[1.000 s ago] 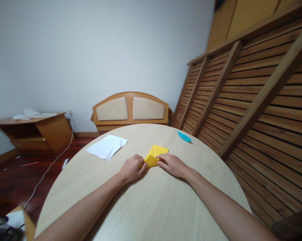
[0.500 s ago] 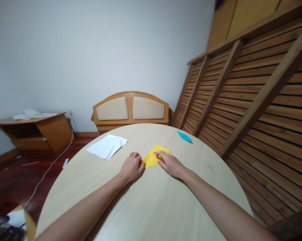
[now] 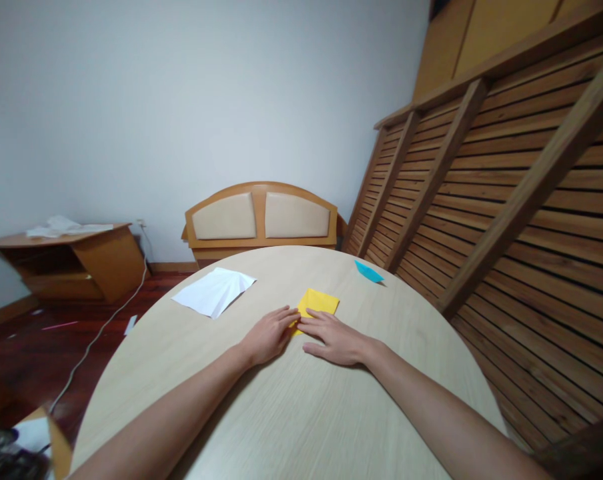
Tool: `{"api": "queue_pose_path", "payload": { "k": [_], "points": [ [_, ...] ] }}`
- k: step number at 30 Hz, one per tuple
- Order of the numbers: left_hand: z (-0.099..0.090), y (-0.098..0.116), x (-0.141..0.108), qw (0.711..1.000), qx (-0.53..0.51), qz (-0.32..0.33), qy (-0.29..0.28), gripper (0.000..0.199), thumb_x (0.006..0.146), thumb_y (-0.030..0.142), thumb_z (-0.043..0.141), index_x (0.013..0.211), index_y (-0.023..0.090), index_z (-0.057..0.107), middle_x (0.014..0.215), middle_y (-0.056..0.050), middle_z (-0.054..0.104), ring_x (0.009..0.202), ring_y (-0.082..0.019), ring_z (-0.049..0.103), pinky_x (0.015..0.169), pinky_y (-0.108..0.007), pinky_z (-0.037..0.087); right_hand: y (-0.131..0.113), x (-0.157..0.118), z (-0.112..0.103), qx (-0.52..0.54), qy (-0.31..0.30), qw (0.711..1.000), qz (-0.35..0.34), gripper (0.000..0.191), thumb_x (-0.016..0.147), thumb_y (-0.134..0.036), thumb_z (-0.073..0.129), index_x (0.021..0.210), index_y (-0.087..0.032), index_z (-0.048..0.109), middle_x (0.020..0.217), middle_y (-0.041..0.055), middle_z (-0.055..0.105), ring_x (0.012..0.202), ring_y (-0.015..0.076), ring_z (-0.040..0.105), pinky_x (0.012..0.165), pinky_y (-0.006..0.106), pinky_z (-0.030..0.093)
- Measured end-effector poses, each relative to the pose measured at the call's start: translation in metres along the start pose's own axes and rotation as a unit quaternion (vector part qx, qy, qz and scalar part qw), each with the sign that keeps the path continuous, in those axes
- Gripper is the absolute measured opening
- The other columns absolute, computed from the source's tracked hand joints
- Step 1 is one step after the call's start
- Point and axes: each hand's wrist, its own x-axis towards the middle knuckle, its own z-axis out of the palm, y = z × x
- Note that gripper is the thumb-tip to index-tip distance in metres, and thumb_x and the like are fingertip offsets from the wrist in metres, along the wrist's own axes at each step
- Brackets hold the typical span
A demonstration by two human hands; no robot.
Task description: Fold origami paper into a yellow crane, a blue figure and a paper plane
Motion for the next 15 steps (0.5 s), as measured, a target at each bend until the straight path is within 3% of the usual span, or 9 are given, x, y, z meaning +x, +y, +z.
{"api": "queue_pose_path", "payload": {
  "k": [5,10,15],
  "points": [
    [-0.006,0.003,-0.001,0.999,-0.012,-0.018,-0.047,0.044,0.098,0.028,0.037,0.142,0.027,0.046,0.145,-0.004,0.052,0.138,-0.023,0.044,0.115,-0.046,0.040,0.005,-0.004,-0.001,0.036,-0.024,0.999,0.026,0.060,0.096,-0.053,0.048,0.150,-0.028,0.040,0.158,0.0064,0.032,0.148,0.0303,0.019,0.121,0.052,0.015],
    [-0.015,0.010,-0.002,0.998,0.014,-0.009,-0.062,0.043,0.097,0.038,0.042,0.137,0.026,0.053,0.144,-0.006,0.053,0.139,-0.024,0.042,0.117,-0.047,0.036,0.019,-0.012,-0.010,0.043,-0.014,0.999,0.028,0.054,0.094,-0.049,0.055,0.143,-0.029,0.049,0.155,0.0059,0.037,0.146,0.0306,0.025,0.119,0.052,0.021],
    [-0.016,0.012,-0.002,0.998,0.052,0.021,-0.039,0.036,0.097,0.036,0.042,0.127,0.025,0.060,0.134,-0.006,0.061,0.128,-0.023,0.051,0.110,-0.043,0.043,0.030,-0.020,-0.020,0.018,-0.007,0.999,0.032,0.048,0.091,-0.047,0.059,0.135,-0.027,0.060,0.149,0.0081,0.045,0.144,0.0330,0.030,0.116,0.053,0.027]
  ]
}}
